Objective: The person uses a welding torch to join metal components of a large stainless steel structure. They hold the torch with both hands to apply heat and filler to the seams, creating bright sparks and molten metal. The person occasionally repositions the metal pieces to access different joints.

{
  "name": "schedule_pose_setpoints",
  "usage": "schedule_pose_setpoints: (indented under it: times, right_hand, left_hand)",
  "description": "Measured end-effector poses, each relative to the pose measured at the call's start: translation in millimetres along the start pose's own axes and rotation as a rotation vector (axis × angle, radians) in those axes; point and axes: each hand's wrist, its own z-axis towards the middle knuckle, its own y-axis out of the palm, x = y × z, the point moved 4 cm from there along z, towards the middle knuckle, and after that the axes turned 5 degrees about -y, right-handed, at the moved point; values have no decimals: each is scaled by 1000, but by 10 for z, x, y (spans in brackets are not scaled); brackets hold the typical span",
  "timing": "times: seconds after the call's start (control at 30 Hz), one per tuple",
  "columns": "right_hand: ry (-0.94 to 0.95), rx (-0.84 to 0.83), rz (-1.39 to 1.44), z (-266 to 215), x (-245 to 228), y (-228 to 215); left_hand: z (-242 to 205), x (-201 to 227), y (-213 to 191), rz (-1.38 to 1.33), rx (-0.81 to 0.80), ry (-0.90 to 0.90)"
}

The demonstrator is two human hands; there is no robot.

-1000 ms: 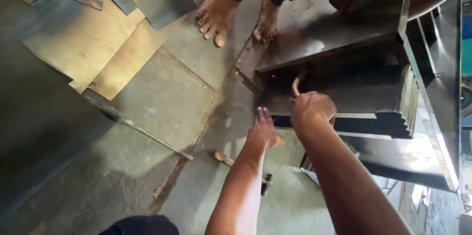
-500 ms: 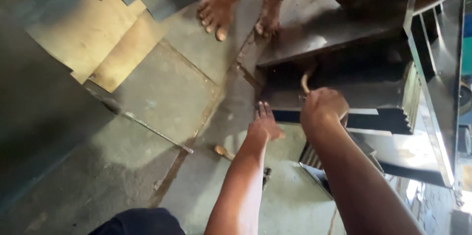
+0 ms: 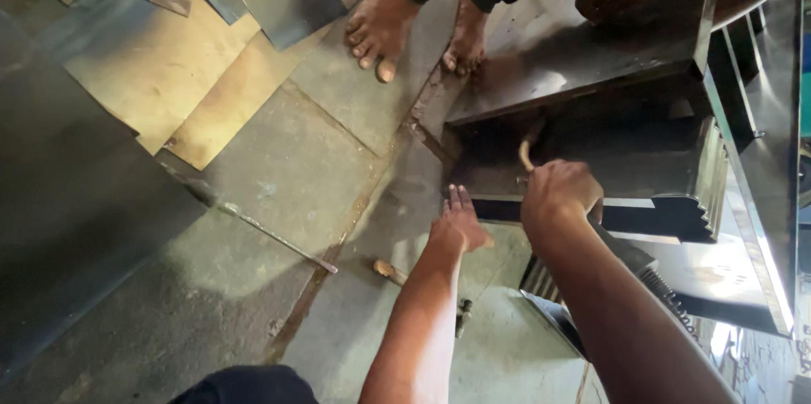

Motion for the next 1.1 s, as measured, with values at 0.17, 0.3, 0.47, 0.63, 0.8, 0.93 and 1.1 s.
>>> schedule_pose_setpoints:
  times: [0.17,0.3,0.47,0.63,0.8,0.93,1.1]
  right_hand:
    - [7,-6,33,29,-25,16]
    - [50,6,66,79,-20,78]
    - [60,22,103,168,-16,159]
    - [78,28,95,172,-6,162]
    - [86,21,116,207,17,195]
    - [76,44,91,211,10,201]
    - [43,23,110,187,12,195]
  left_hand:
    - [8,-8,27,-3,8,-1]
    - [26,-11,22,-5,2,-12]
    - [40,-2,44,-17,-2,-32]
    - [88,-6,50,-44,9,-45]
    - [113,-32,66,-22,-9,-39]
    - [122,-38,103,-20,-5,-38]
    - [132,-38,96,18,-4,-28]
